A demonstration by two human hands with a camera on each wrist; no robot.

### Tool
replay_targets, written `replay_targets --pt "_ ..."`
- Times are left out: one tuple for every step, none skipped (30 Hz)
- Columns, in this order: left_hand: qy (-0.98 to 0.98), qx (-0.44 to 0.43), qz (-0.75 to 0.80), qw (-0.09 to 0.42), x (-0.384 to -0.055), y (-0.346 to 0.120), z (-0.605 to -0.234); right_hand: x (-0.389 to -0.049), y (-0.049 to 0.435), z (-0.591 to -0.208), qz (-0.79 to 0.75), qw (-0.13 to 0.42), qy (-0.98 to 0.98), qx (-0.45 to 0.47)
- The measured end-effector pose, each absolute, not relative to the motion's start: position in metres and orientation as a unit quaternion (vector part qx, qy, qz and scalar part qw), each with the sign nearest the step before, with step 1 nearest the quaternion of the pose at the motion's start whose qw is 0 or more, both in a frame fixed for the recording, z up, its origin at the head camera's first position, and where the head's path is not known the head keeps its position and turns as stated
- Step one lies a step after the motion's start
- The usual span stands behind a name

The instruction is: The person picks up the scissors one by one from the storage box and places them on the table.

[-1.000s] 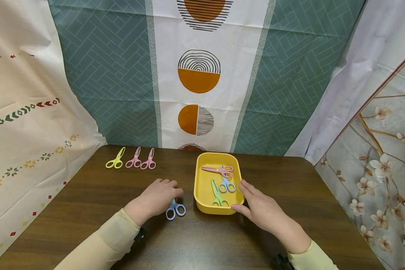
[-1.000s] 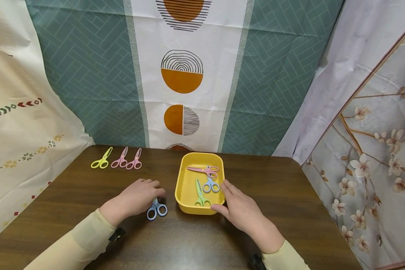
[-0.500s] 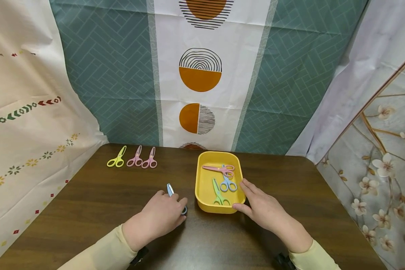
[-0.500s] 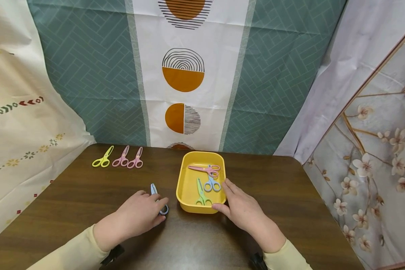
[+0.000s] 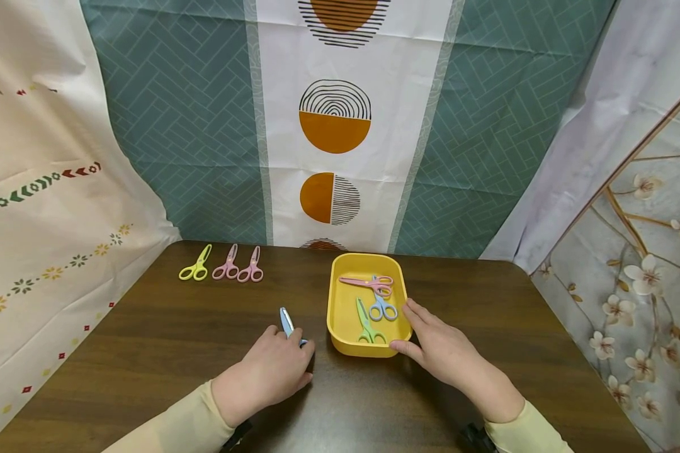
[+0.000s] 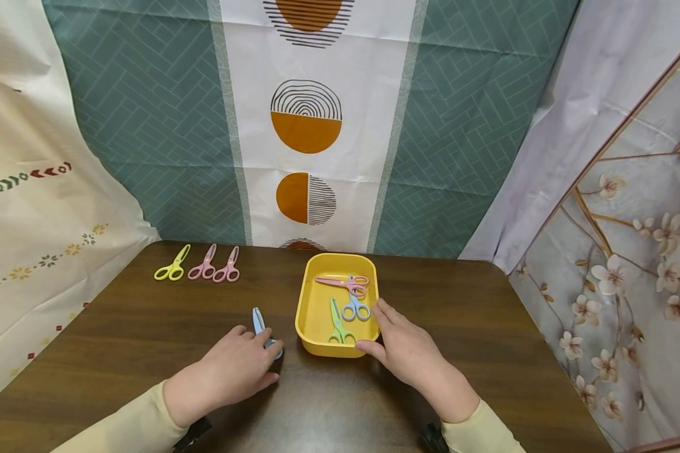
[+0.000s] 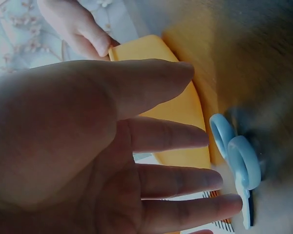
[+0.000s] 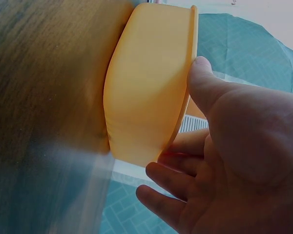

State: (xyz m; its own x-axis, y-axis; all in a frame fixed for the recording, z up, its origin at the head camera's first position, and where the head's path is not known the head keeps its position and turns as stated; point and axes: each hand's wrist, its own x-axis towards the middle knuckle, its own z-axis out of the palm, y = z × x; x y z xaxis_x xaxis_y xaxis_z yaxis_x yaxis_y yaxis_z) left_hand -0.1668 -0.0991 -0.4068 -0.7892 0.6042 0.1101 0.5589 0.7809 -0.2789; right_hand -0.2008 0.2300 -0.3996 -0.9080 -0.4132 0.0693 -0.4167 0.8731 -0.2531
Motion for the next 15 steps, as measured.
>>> replay_targets --pt "-0.939 -0.309 0.116 0.092 -0.1668 -0.0991 -0.4070 -0.2008 0.2300 -0.3996 0.132 0.007 -0.968 0.215" --pt "-0.940 -0.309 0.114 0.087 -0.1669 -0.0989 -0.4071 -0.2008 0.2301 -0.3997 0.132 0.008 -0.968 0.215" --pt "-0.941 -0.308 0.111 0.082 -0.1671 -0.0986 -0.4072 -0.2008 0.2301 -0.3997 0.132 0.008 -0.968 0.215" --pt "-0.942 -0.308 0.109 0.077 -0.1673 -0.0983 -0.4071 -0.2008 0.2302 -0.3998 0.132 0.008 -0.968 0.215" --pt "-0.942 -0.308 0.107 0.073 -0.1674 -0.0980 -0.4071 -0.2008 0.2302 -0.3998 0.131 0.008 -0.968 0.215" --pt "-0.943 -0.309 0.105 0.071 -0.1675 -0.0977 -0.4069 -0.2008 0.2302 -0.3999 0.131 0.008 -0.968 0.215" --pt "-0.942 -0.310 0.104 0.070 -0.1676 -0.0976 -0.4070 -0.2008 0.2301 -0.4000 0.131 0.008 -0.968 0.215" --pt "-0.942 -0.312 0.102 0.071 -0.1678 -0.0974 -0.4071 -0.2008 0.2301 -0.4001 0.130 0.008 -0.968 0.215" --pt "-0.941 -0.314 0.103 0.074 -0.1681 -0.0974 -0.4074 -0.2008 0.2301 -0.4002 0.130 0.008 -0.968 0.215" --pt "-0.940 -0.316 0.102 0.077 -0.1684 -0.0975 -0.4078 -0.2008 0.2301 -0.4003 0.130 0.008 -0.968 0.215" --pt "-0.940 -0.317 0.101 0.079 -0.1688 -0.0977 -0.4082 -0.2009 0.2301 -0.4005 0.130 0.008 -0.968 0.214" --pt "-0.939 -0.318 0.100 0.081 -0.1693 -0.0979 -0.4086 -0.2009 0.2301 -0.4007 0.130 0.008 -0.968 0.214" --pt "-0.939 -0.318 0.099 0.081 -0.1700 -0.0981 -0.4092 -0.2010 0.2301 -0.4010 0.130 0.009 -0.968 0.214" --pt "-0.940 -0.318 0.098 0.079 -0.1707 -0.0983 -0.4094 -0.2011 0.2301 -0.4012 0.130 0.008 -0.968 0.214" --pt "-0.940 -0.318 0.096 0.076 -0.1715 -0.0985 -0.4097 -0.2011 0.2302 -0.4015 0.130 0.008 -0.968 0.214"
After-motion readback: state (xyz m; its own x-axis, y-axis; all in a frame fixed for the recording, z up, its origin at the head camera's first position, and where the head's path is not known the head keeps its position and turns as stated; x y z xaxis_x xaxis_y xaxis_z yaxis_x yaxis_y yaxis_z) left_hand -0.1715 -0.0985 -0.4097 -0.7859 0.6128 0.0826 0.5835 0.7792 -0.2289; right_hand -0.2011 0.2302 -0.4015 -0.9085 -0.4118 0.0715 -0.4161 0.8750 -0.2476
